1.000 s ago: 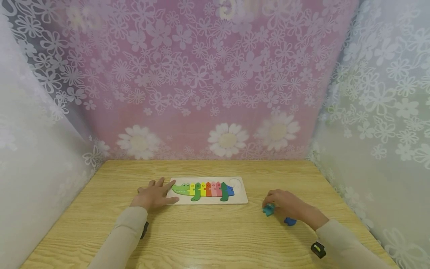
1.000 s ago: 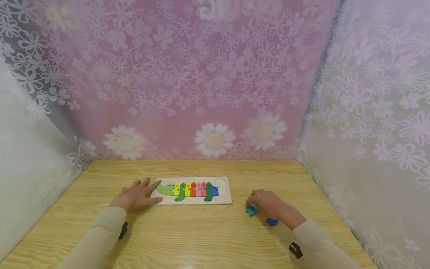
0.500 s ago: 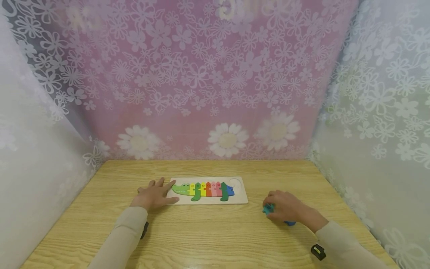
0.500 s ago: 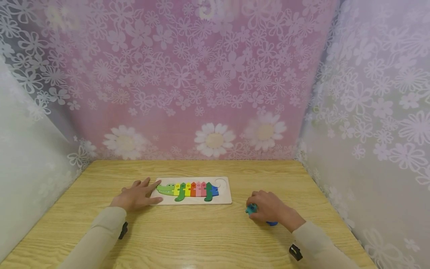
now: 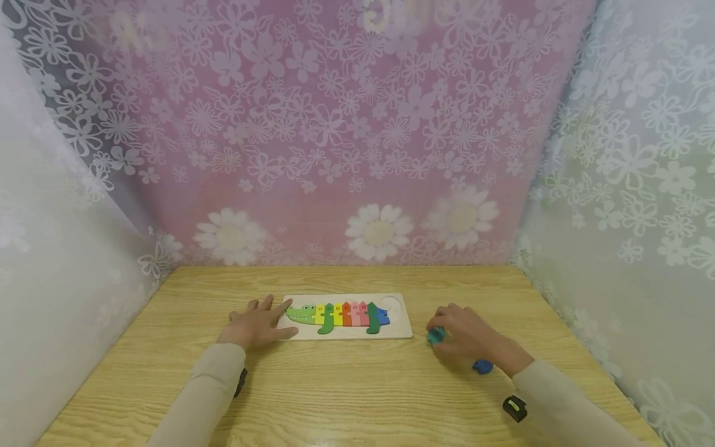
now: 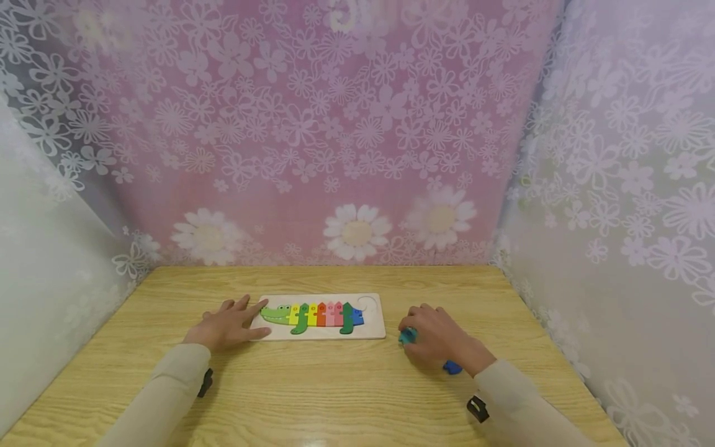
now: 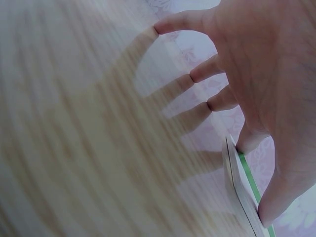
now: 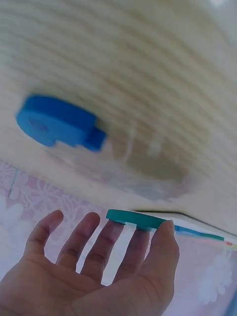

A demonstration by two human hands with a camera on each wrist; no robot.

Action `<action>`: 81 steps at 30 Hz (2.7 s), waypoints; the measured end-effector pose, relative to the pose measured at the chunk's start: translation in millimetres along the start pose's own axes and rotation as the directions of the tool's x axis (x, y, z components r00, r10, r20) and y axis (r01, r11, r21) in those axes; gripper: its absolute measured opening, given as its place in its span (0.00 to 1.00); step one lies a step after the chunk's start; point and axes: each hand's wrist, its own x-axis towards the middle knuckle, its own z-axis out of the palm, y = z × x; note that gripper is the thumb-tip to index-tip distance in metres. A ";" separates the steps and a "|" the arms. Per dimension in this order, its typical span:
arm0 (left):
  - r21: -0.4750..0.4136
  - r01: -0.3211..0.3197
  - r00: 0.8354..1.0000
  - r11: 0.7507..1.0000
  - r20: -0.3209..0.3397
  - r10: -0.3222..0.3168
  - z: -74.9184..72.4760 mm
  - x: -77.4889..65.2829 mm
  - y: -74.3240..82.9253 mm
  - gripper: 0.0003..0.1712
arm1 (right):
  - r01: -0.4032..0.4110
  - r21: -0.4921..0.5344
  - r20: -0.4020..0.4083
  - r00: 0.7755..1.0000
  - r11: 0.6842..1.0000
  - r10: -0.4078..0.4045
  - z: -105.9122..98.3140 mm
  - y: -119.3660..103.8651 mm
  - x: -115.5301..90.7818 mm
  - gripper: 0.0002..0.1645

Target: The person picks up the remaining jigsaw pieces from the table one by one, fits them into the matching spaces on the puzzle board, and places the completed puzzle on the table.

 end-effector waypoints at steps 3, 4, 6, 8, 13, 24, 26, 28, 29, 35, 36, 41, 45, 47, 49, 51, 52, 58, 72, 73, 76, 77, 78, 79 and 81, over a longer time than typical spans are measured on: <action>0.008 0.000 1.000 1.000 -0.002 0.000 0.7 0.1 0.0 0.54 | -0.011 0.005 0.000 1.000 1.000 0.011 -2.1 -4.1 9.1 0.13; 0.009 0.000 1.000 1.000 -0.003 0.000 0.7 0.2 0.0 0.54 | -0.016 0.008 0.000 1.000 1.000 0.016 -2.4 -5.5 12.3 0.13; 0.010 0.001 1.000 1.000 -0.002 -0.001 0.7 -0.3 0.3 0.54 | -0.029 0.016 0.000 1.000 0.999 0.029 -2.6 -8.5 18.4 0.14; 0.009 0.001 1.000 1.000 0.000 -0.001 -0.1 -0.3 0.8 0.53 | -0.034 0.017 -0.003 0.999 0.999 0.035 -2.6 -10.9 24.4 0.14; 0.013 -0.006 1.000 1.000 0.009 0.005 -2.6 -0.6 3.1 0.53 | -0.049 0.014 -0.011 0.999 0.999 0.050 -1.3 -15.7 37.9 0.14; -0.010 -0.006 1.000 1.000 -0.012 0.006 0.9 -4.9 0.8 0.52 | -0.089 0.059 0.002 0.996 0.994 0.089 8.3 -24.6 64.2 0.15; -0.013 -0.007 1.000 1.000 -0.012 0.007 2.2 -6.4 0.7 0.52 | -0.101 0.064 0.010 0.995 0.993 0.100 12.8 -26.0 69.0 0.15; -0.014 -0.009 1.000 1.000 -0.013 0.009 3.4 -6.8 0.7 0.52 | -0.111 0.067 0.019 0.994 0.992 0.110 17.5 -26.5 73.0 0.15; -0.014 -0.010 1.000 1.000 -0.013 0.010 3.5 -6.6 0.9 0.52 | -0.121 0.068 0.030 0.992 0.990 0.119 19.8 -26.3 74.8 0.15; -0.013 -0.016 1.000 1.000 -0.024 0.016 -0.3 -5.1 3.1 0.52 | -0.154 0.074 0.059 0.987 0.985 0.150 30.1 -22.2 86.0 0.16; -0.013 -0.016 1.000 1.000 -0.025 0.016 -1.0 -5.3 3.4 0.52 | -0.159 0.080 0.065 0.986 0.984 0.154 31.6 -21.4 87.8 0.16; -0.020 -0.013 1.000 1.000 -0.025 0.012 -2.9 -5.0 4.0 0.52 | -0.176 0.100 0.105 0.981 0.979 0.165 36.3 -17.8 92.5 0.17; -0.014 -0.011 1.000 1.000 -0.028 0.011 -3.2 -5.6 4.2 0.52 | -0.158 0.104 0.096 0.984 0.982 0.148 37.0 -19.1 93.7 0.18; -0.013 -0.011 0.999 1.000 -0.031 0.011 -3.7 -5.5 4.4 0.52 | -0.145 0.104 0.087 0.987 0.984 0.136 35.5 -20.4 94.1 0.18; -0.010 -0.006 1.000 1.000 -0.030 0.005 -3.6 -5.5 4.0 0.52 | -0.140 0.108 0.084 0.988 0.984 0.131 34.0 -21.5 94.5 0.18; -0.011 -0.002 0.999 1.000 -0.033 0.002 -2.7 -4.9 2.9 0.52 | -0.139 0.117 0.082 0.988 0.983 0.130 33.1 -22.3 94.7 0.17; -0.010 -0.003 0.999 1.000 -0.033 0.002 -2.2 -4.5 2.4 0.52 | -0.143 0.123 0.085 0.987 0.982 0.133 32.8 -22.6 94.8 0.17; 0.005 -0.008 1.000 1.000 -0.028 0.008 -1.0 -1.5 1.3 0.52 | -0.164 0.113 0.101 0.983 0.980 0.153 32.2 -21.4 94.8 0.17; -0.005 0.003 1.000 1.000 -0.018 -0.003 1.8 -1.3 -0.2 0.53 | -0.097 0.099 0.070 0.993 0.990 0.090 22.9 -15.5 85.8 0.15; -0.006 0.003 1.000 1.000 -0.017 -0.003 2.1 -0.9 -0.6 0.53 | -0.086 0.091 0.061 0.995 0.992 0.080 19.1 -13.9 82.7 0.15; -0.001 0.000 1.000 1.000 -0.014 0.000 1.8 -1.1 -0.3 0.53 | -0.063 0.075 0.057 0.997 0.995 0.059 4.9 -10.2 70.5 0.15; 0.001 -0.003 1.000 1.000 -0.014 0.003 1.8 -1.2 -0.3 0.53 | -0.058 0.069 0.064 0.997 0.996 0.053 -0.4 -9.1 65.7 0.15; 0.004 -0.005 1.000 1.000 -0.012 0.005 1.5 -1.5 -0.1 0.53 | -0.052 0.061 0.072 0.996 0.997 0.048 -5.6 -8.0 61.0 0.15; 0.005 -0.007 1.000 1.000 -0.013 0.007 1.1 -1.5 0.0 0.53 | -0.042 0.048 0.078 0.996 0.998 0.038 -10.5 -6.7 56.2 0.15; 0.008 -0.008 1.000 1.000 -0.011 0.008 0.1 -1.9 0.7 0.53 | -0.031 0.034 0.098 0.995 0.999 0.028 -20.2 -4.4 46.1 0.15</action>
